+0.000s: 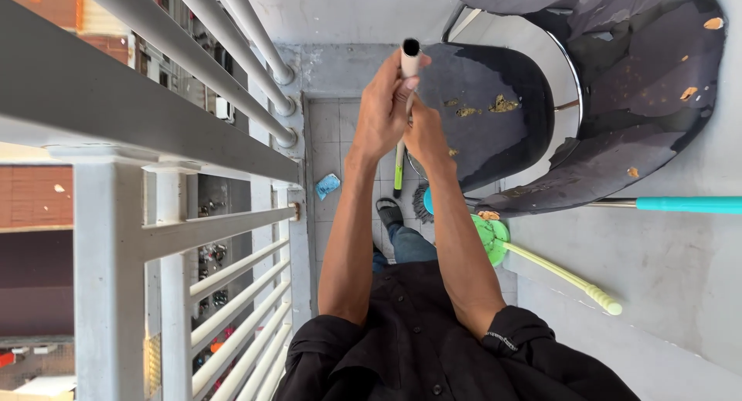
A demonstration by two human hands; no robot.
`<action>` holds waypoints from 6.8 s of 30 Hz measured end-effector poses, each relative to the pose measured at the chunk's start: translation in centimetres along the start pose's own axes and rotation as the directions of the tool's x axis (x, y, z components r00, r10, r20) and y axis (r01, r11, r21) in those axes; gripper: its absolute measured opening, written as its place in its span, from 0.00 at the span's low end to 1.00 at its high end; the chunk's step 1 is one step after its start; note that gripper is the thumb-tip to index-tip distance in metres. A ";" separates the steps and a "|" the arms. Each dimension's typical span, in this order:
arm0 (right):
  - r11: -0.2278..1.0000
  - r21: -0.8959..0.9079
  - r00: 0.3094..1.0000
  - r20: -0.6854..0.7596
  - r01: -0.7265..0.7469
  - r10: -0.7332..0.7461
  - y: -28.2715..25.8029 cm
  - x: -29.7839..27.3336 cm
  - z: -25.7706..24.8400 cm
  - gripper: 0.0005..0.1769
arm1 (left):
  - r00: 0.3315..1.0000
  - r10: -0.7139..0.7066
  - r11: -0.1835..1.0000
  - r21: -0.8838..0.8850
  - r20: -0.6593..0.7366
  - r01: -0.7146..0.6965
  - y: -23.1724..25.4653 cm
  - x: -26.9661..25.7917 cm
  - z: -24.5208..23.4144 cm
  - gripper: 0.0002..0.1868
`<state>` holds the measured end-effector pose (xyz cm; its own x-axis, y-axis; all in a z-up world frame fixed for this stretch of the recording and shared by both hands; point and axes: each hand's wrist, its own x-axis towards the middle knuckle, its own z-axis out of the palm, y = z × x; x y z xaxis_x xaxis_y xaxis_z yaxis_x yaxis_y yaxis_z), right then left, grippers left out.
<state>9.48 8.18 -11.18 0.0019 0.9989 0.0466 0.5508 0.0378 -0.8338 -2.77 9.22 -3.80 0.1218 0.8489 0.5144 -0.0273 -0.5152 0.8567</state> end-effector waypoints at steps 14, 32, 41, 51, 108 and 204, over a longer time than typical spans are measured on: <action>0.994 0.073 0.993 0.075 0.083 -0.088 1.2 3.9 1.7 0.17 | 0.981 -0.148 0.985 0.069 -0.129 0.158 0.5 1.8 -0.8 0.16; 0.977 0.114 0.960 0.196 0.181 -0.201 -0.5 5.0 4.3 0.17 | 0.957 -0.141 0.969 0.165 -0.253 0.186 0.7 1.3 -3.3 0.14; 0.965 0.083 0.943 0.204 0.250 -0.262 -0.1 5.3 5.3 0.20 | 0.960 -0.074 0.967 0.215 -0.269 0.135 0.4 1.3 -3.3 0.18; 0.975 0.043 0.944 0.242 0.219 -0.223 0.3 5.2 4.8 0.21 | 0.965 -0.059 0.961 0.246 -0.257 0.124 0.8 1.7 -2.3 0.19; 0.987 0.097 0.973 0.184 0.125 -0.141 -1.1 6.9 3.5 0.21 | 0.959 -0.157 0.980 0.080 -0.234 0.180 0.7 3.6 -2.7 0.17; 0.796 0.239 0.550 0.612 0.556 -0.568 -4.7 -5.2 11.4 0.20 | 0.677 0.106 0.885 0.380 -0.729 0.270 8.4 -14.4 -5.6 0.17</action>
<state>-2.65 3.08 -13.80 -0.8228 0.5447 0.1623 0.2399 0.5916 -0.7697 -10.28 -6.65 -3.72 -0.6433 0.6061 0.4677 0.3857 -0.2712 0.8819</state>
